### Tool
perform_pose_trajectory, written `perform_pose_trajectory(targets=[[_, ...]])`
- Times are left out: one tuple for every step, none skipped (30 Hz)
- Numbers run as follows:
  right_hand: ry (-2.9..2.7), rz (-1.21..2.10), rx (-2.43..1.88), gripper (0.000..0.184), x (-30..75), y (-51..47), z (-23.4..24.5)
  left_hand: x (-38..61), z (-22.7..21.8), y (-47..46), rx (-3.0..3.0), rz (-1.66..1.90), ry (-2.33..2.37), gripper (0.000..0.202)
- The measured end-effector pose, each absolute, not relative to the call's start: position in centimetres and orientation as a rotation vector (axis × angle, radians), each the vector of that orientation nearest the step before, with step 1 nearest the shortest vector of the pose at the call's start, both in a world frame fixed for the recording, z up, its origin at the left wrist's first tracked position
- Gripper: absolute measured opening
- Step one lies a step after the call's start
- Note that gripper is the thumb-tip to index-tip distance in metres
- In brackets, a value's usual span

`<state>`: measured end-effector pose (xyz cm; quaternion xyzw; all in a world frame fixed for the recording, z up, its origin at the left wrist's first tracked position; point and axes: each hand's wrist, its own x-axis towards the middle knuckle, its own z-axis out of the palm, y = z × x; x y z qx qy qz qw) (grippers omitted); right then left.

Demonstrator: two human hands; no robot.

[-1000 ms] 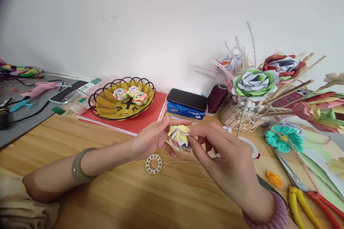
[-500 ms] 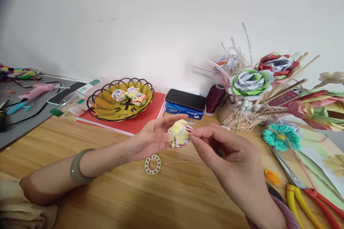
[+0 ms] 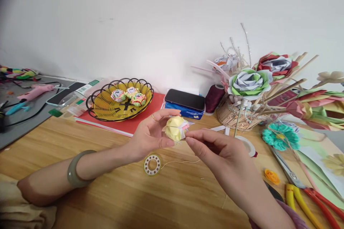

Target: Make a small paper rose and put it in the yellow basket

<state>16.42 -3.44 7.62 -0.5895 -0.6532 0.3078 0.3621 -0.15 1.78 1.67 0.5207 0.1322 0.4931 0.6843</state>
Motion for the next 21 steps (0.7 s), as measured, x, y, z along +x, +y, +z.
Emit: perform_pose_trajectory(targets=[[-1.672,0.81,-1.53,0.021,16.4,-3.4,7.7,-0.2,1.6,1.7,1.201,1.129,0.296,0.052],[-1.66,0.824,-1.536,0.021,16.3,-3.4,7.8,-0.2,1.6,1.7,1.236,1.153,0.298,0.052],[-1.649,0.83,-1.539,0.021,16.2,-3.3,7.8,-0.2,1.6,1.6,1.277,1.176,0.304,0.051],[-1.64,0.834,-1.543,0.022,16.2,-3.3,7.8,-0.2,1.7,1.5,1.32,1.194,0.314,0.05],[-1.633,0.838,-1.554,0.023,16.3,-3.3,7.7,-0.2,1.8,1.3,1.364,1.208,0.332,0.049],[-1.629,0.844,-1.57,0.024,16.3,-3.2,7.6,-0.3,1.8,1.2,1.407,1.219,0.353,0.048],[-1.627,0.854,-1.589,0.026,16.4,-3.2,7.4,-0.3,1.9,1.1,1.448,1.226,0.38,0.047],[-1.624,0.861,-1.604,0.027,16.5,-3.1,7.3,-0.4,2.0,0.9,1.487,1.234,0.409,0.047],[-1.622,0.87,-1.617,0.028,16.6,-3.0,7.1,-0.5,2.0,0.8,1.525,1.242,0.435,0.046],[-1.622,0.874,-1.625,0.028,16.6,-3.0,7.0,-0.5,2.0,0.8,1.562,1.256,0.457,0.046],[-1.625,0.867,-1.623,0.027,16.7,-2.9,6.9,-0.5,2.0,0.7,1.598,1.271,0.475,0.046],[-1.633,0.853,-1.611,0.026,16.6,-2.9,6.9,-0.5,2.0,0.7,1.628,1.285,0.491,0.046],[-1.648,0.832,-1.591,0.023,16.6,-2.9,6.9,-0.5,1.9,0.7,1.656,1.296,0.505,0.046],[-1.669,0.809,-1.568,0.021,16.5,-2.8,6.9,-0.5,1.9,0.7,1.679,1.303,0.521,0.046],[-1.695,0.784,-1.544,0.019,16.4,-2.8,6.9,-0.5,1.9,0.7,1.7,1.306,0.54,0.046],[-1.719,0.756,-1.523,0.018,16.3,-2.8,6.9,-0.4,1.9,0.7,1.722,1.305,0.562,0.046],[-1.736,0.73,-1.511,0.018,16.2,-2.8,6.9,-0.4,1.9,0.7,1.748,1.303,0.587,0.045],[-1.751,0.706,-1.51,0.018,16.1,-2.8,6.8,-0.4,1.9,0.6,1.775,1.302,0.613,0.045],[-1.764,0.686,-1.513,0.018,16.1,-2.8,6.8,-0.4,1.9,0.6,1.801,1.301,0.638,0.044],[-1.775,0.671,-1.517,0.018,16.2,-2.7,6.7,-0.4,2.0,0.6,1.823,1.3,0.659,0.043],[-1.784,0.66,-1.521,0.019,16.3,-2.7,6.7,-0.4,2.0,0.6,1.842,1.297,0.673,0.042]])
